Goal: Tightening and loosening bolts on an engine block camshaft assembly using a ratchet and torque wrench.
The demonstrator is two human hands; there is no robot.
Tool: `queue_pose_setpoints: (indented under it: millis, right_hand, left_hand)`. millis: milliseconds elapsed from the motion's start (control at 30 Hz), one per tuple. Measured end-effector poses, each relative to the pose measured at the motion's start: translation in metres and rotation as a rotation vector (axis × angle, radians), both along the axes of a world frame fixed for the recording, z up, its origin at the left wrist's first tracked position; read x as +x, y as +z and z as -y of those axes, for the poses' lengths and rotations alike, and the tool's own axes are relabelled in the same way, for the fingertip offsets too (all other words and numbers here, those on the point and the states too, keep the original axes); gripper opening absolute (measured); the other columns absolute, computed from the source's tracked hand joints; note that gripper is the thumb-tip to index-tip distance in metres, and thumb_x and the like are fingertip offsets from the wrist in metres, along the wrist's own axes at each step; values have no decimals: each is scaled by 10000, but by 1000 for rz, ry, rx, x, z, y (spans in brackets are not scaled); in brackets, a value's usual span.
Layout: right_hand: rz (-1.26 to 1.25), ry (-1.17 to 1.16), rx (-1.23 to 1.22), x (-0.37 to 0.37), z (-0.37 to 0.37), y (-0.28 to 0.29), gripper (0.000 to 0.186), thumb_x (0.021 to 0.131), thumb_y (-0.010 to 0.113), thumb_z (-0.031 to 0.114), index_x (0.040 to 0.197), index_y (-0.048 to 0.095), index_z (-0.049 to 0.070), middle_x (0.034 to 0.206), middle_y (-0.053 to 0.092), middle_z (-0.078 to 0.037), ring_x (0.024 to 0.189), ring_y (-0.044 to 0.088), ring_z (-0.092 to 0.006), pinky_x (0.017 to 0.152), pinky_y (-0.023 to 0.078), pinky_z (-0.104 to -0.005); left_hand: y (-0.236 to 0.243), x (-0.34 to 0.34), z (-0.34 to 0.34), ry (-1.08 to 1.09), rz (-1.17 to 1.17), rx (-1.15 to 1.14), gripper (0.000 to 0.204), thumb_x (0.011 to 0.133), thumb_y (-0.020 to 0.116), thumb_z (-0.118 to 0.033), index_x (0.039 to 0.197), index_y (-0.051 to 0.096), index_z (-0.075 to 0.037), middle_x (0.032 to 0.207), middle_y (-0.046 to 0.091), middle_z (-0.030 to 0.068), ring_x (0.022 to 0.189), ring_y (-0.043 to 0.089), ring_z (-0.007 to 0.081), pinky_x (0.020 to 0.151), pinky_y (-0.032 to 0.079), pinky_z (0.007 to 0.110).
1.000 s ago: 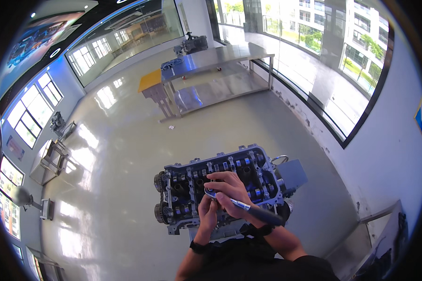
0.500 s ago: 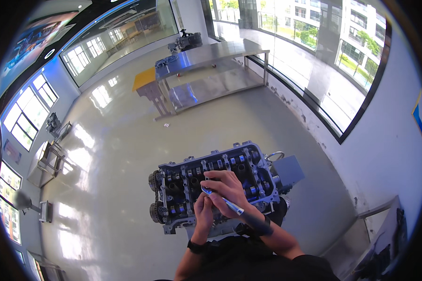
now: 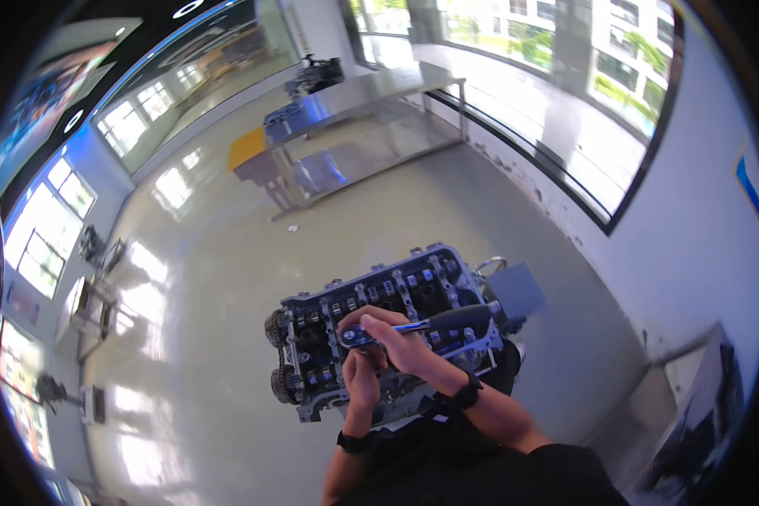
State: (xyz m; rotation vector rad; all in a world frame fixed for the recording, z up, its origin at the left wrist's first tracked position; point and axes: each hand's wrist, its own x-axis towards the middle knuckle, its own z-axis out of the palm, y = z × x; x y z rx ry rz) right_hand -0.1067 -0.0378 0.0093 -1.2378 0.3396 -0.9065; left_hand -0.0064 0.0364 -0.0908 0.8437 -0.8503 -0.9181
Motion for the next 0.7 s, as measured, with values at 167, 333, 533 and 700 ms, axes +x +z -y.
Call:
queue_pose_setpoints:
  millis: [167, 333, 533, 700]
  right_hand:
    - [34, -73, -232, 22, -11, -1, 266, 942, 453, 184, 1035, 627, 6, 918, 668, -89, 830, 619, -178, 768, 476, -314]
    - [111, -164, -238, 40, -16, 9, 208, 909, 486, 184, 899, 612, 18, 762, 638, -121, 731, 625, -244, 700, 480, -351]
    - [68, -43, -316, 15, -3, 8, 239, 907, 452, 207, 891, 608, 28, 783, 649, -98, 757, 633, -224, 703, 495, -336]
    - [89, 155, -282, -9, 3, 3, 317, 948, 406, 275, 1001, 606, 35, 937, 665, -87, 903, 622, -218, 815, 485, -342]
  left_hand:
    - [23, -6, -19, 542, 414, 104, 316, 969, 522, -315, 965, 502, 0, 880, 541, 40, 795, 494, 115, 688, 412, 279]
    - [-18, 50, -77, 367, 756, -209, 360, 881, 590, -256, 1045, 536, 60, 898, 558, 147, 829, 557, 263, 801, 439, 394]
    - [0, -42, -51, -987, 1249, 363, 266, 894, 644, -222, 1095, 631, -47, 1036, 662, 159, 980, 644, 299, 838, 477, 369]
    - [-6, -128, -16, -1552, 1083, 104, 288, 900, 610, -268, 1086, 633, -50, 1052, 651, 163, 1000, 621, 302, 854, 473, 365]
